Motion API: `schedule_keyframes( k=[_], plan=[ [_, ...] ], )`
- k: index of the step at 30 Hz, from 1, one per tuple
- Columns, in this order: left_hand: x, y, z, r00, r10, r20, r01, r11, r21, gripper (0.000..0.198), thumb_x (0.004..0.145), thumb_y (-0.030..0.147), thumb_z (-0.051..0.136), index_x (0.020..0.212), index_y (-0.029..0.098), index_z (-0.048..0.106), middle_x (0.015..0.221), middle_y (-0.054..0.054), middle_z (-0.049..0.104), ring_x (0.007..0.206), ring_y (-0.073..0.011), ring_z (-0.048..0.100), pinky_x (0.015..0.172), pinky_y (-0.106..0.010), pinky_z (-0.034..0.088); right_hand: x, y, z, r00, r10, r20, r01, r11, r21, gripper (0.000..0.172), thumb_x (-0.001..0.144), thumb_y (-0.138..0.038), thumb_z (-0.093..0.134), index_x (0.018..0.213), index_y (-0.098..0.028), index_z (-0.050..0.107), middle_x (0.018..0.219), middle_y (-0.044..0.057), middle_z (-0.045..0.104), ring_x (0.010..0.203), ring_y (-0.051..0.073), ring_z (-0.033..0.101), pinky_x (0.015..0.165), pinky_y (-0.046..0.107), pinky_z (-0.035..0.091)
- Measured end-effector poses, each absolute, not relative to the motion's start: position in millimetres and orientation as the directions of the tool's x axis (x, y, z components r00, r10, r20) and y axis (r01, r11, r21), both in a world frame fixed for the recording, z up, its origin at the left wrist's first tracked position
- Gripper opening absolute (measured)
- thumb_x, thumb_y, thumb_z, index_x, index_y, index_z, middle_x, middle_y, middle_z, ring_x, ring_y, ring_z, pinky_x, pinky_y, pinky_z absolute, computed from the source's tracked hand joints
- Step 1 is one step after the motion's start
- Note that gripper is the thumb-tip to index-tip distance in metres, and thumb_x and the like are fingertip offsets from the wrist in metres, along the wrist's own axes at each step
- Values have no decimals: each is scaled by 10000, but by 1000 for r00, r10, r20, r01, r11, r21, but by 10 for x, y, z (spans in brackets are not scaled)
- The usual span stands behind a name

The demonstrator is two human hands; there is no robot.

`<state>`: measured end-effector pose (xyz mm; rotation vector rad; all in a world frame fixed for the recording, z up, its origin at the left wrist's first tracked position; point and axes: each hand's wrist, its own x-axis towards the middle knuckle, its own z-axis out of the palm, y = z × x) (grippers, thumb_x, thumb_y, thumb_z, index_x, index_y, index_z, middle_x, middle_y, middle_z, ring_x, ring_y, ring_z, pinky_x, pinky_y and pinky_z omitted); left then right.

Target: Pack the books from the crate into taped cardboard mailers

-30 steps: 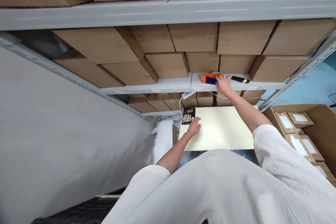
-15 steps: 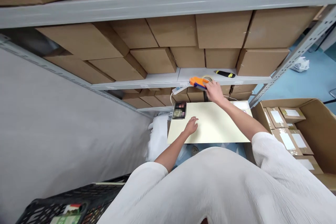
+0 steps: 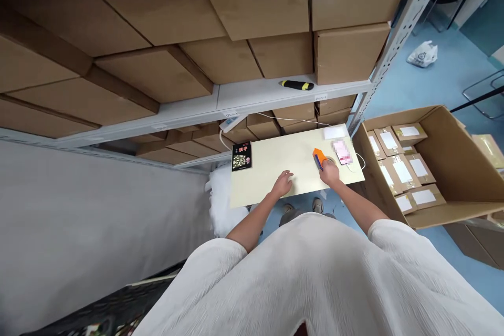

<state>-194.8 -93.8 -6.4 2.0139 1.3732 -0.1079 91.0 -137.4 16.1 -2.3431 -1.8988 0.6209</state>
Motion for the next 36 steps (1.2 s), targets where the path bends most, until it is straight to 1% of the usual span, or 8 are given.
schedule_keyframes(
  k=[3,8,14,20,24,29,32,36],
  plan=[
    [-1860,-987,-121,456,772,-442,845,-221,486,529,1008,134,538,1521,204,646,1707,-125,507,1587,-271,497,1339,-423,399,1002,-1514,31,215,927,-308,900,-310,-306,431,1040,-320,535,1446,-205,625,1248,194,712,1208,384,661,949,463,584],
    [-1807,-1025,-159,481,760,-437,831,-236,503,517,1009,117,526,1509,166,647,1707,-149,503,1621,-269,454,1362,-408,355,1114,-1551,-37,266,887,-377,873,-387,-297,358,1030,-266,546,1354,-165,662,1287,228,692,1215,386,655,934,452,574],
    [-1884,-1086,-170,478,771,-421,811,-203,548,514,986,141,546,1484,193,661,1695,-139,516,1581,-301,500,1330,-461,406,1184,-1481,-72,287,858,-425,861,-426,-278,295,1018,-214,597,1303,-156,644,1274,203,678,1181,347,646,884,411,547],
    [-1946,-1096,-166,465,780,-419,808,-180,561,517,978,123,547,1478,179,666,1688,-155,520,1564,-308,523,1320,-462,423,1173,-1482,-120,283,857,-430,869,-419,-264,331,1003,-213,616,1329,-155,630,1246,212,663,1145,347,653,895,429,530],
    [-1939,-1056,-159,465,792,-396,796,-178,579,501,981,126,551,1465,166,677,1666,-168,538,1557,-310,531,1328,-464,416,1197,-1509,-147,273,871,-409,887,-392,-244,308,1022,-264,610,1312,-161,624,1250,212,674,1158,354,647,915,444,524],
    [-1951,-1006,-156,448,825,-343,780,-174,602,480,974,135,563,1433,182,695,1638,-163,565,1536,-316,545,1321,-491,425,1205,-1470,-83,258,925,-280,922,-322,-214,385,1020,-410,668,1324,-185,598,1324,221,669,1266,384,589,1004,481,488],
    [-1997,-991,-134,405,867,-290,763,-145,630,459,958,133,601,1399,181,720,1615,-166,580,1520,-313,564,1317,-475,432,1128,-1343,37,194,952,-237,945,-246,-215,363,1050,-431,632,1313,-183,603,1312,219,673,1242,382,590,1023,485,458],
    [-2165,-1023,-79,327,915,-237,750,-98,654,463,953,128,605,1397,183,722,1607,-164,585,1519,-307,567,1322,-468,430,865,-1082,233,50,980,-192,967,-96,-235,325,1078,-413,587,1308,-185,612,1352,203,665,1258,373,579,1008,461,439]
  ],
)
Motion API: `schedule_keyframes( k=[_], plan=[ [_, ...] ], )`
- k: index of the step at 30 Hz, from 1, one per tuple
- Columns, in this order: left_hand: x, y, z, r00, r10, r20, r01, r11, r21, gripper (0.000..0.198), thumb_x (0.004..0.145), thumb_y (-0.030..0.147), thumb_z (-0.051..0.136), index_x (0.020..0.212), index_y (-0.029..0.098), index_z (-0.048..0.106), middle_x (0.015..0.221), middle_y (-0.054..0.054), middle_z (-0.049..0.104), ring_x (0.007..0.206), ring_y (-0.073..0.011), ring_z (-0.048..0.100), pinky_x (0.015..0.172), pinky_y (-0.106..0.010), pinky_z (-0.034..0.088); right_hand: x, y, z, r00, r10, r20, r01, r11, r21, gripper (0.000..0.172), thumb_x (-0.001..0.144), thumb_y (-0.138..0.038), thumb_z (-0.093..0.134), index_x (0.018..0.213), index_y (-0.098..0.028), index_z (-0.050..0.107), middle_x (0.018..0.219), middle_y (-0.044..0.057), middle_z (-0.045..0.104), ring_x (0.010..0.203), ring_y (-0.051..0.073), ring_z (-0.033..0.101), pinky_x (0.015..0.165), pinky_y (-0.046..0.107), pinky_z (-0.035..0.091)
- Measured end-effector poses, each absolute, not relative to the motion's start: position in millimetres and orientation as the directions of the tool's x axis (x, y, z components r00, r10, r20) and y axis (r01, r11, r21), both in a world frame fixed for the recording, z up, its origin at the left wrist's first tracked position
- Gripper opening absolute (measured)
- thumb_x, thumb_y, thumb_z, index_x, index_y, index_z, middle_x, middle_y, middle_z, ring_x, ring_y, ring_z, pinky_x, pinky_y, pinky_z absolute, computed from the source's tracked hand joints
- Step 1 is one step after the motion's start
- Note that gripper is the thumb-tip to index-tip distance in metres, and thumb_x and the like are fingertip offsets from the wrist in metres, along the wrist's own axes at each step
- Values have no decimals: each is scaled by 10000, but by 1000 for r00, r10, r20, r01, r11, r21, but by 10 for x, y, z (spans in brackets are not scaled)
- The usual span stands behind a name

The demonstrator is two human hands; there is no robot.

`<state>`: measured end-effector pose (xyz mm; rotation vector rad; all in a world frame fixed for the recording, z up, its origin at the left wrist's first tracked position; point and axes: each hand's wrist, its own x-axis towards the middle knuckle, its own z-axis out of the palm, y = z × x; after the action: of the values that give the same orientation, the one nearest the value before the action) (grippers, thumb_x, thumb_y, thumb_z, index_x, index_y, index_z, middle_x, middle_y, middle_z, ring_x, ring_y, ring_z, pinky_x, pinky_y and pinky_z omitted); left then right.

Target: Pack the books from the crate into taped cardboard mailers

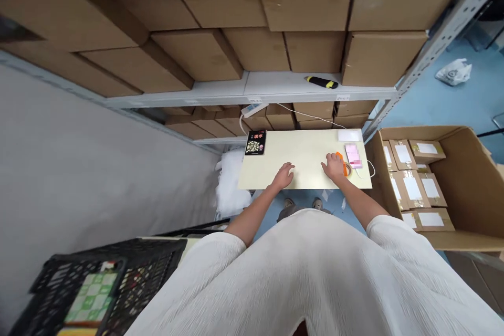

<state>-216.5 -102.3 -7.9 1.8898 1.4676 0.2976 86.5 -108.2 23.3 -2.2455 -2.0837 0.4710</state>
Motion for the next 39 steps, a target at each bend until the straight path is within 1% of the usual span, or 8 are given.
schedule_keyframes(
  k=[3,6,10,15,23,28,34,39],
  plan=[
    [-2403,-1093,-40,240,947,-214,750,-40,660,491,952,126,580,1422,195,706,1617,-150,579,1528,-302,556,1326,-484,428,539,-885,344,-63,986,-153,965,21,-260,305,1082,-397,577,1299,-187,622,1343,190,677,1246,365,586,993,445,435],
    [-2720,-1192,-6,129,974,-188,738,33,674,492,961,135,575,1435,181,696,1619,-158,573,1533,-302,552,1326,-483,433,134,-727,415,-168,976,-137,951,124,-284,297,1079,-387,579,1296,-190,629,1332,186,683,1219,357,598,978,431,434],
    [-3195,-1347,29,-21,987,-159,719,125,684,484,962,127,576,1428,167,698,1613,-167,572,1526,-304,564,1331,-476,434,-454,-592,478,-298,945,-138,921,246,-303,302,1085,-381,571,1315,-194,630,1310,179,693,1178,346,616,967,422,434],
    [-3816,-1596,27,-139,982,-125,693,186,697,489,939,115,587,1408,184,706,1576,-148,606,1526,-294,561,1345,-478,420,-1201,-552,527,-428,892,-146,879,373,-298,302,1083,-362,559,1328,-200,632,1284,170,704,1172,340,620,960,418,438],
    [-4824,-2098,-28,-264,955,-138,624,278,730,528,893,116,636,1404,224,712,1540,-133,640,1499,-313,580,1333,-509,432,-2420,-781,482,-532,823,-200,834,469,-292,304,1077,-340,556,1328,-192,644,1331,181,697,1225,348,620,995,429,453],
    [-5317,-2319,-91,-311,933,-183,576,338,744,500,905,105,630,1385,209,729,1542,-148,630,1498,-315,579,1321,-479,438,-3056,-968,400,-589,781,-205,796,519,-312,310,1075,-351,557,1318,-190,662,1338,188,703,1228,355,611,1018,437,456],
    [-5608,-2453,-247,-359,903,-238,516,405,755,507,913,107,608,1403,186,715,1525,-156,636,1471,-315,597,1308,-475,443,-3587,-951,387,-661,718,-221,744,585,-323,315,1074,-347,563,1318,-185,679,1336,179,702,1238,351,612,1030,425,469],
    [-5673,-2385,-444,-444,852,-276,433,473,767,489,901,95,611,1369,191,717,1478,-142,657,1448,-298,607,1313,-461,436,-3876,-701,259,-753,605,-259,654,646,-394,300,1054,-280,561,1304,-180,694,1311,159,703,1175,309,644,1019,386,492]
  ],
)
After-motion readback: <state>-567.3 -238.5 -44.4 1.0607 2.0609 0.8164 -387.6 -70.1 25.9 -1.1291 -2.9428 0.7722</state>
